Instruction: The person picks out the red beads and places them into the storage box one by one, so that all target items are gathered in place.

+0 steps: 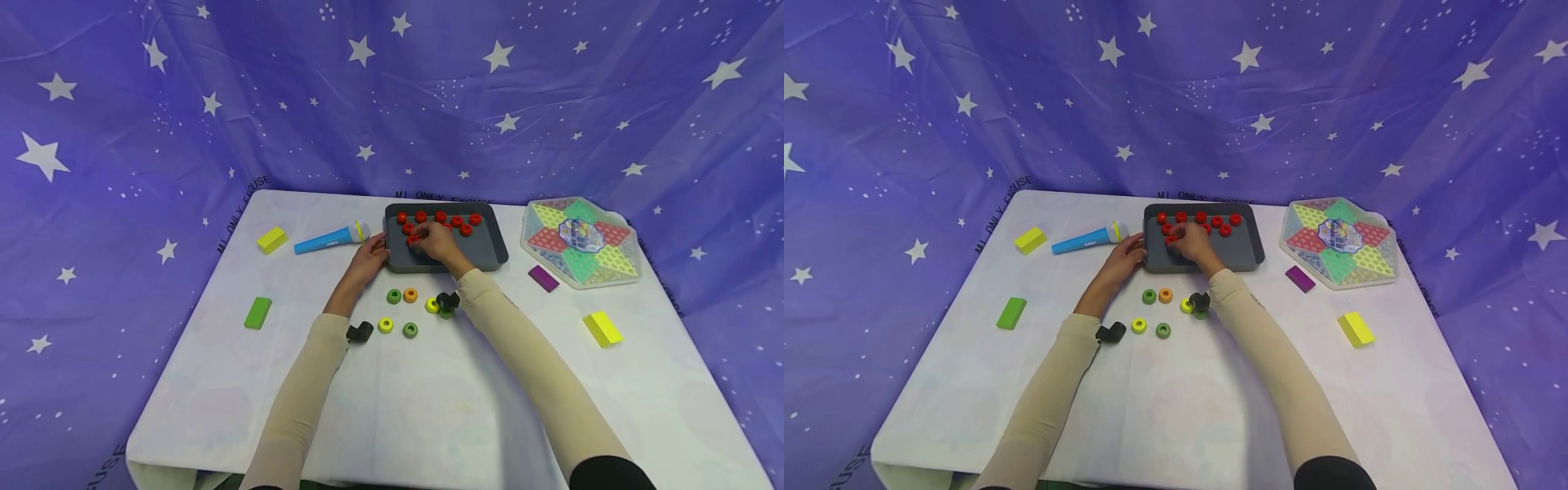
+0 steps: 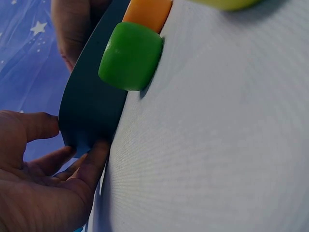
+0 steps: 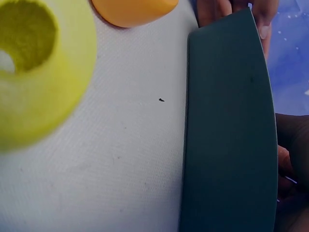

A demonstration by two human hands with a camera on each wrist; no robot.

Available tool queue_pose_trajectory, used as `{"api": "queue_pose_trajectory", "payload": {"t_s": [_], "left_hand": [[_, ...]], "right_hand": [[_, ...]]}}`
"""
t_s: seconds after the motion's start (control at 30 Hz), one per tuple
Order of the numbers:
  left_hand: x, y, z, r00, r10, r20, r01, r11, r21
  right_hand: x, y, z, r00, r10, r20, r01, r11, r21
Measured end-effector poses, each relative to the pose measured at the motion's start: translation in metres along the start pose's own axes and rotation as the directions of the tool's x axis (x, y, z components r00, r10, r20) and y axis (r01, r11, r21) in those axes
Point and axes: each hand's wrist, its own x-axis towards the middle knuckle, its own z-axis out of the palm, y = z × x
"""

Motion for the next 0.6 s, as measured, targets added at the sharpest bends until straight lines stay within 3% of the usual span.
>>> {"api": "queue_pose_trajectory", "payload": {"t_s": [0.33, 0.6], "left_hand": [[0.002, 0.001, 0.006, 1.0, 0.009, 0.021, -0.009, 1.0, -0.005], [0.009, -0.001, 0.001, 0.999, -0.009, 0.033, 0.008, 1.0, 0.008]], "right_hand": [[-0.006, 0.005, -0.009, 1.0, -0.014, -0.012, 0.015, 0.999, 0.041], [-0.033, 0.012, -0.028, 0.997, -0.049, -0.056, 0.055, 0.992, 0.112]]}}
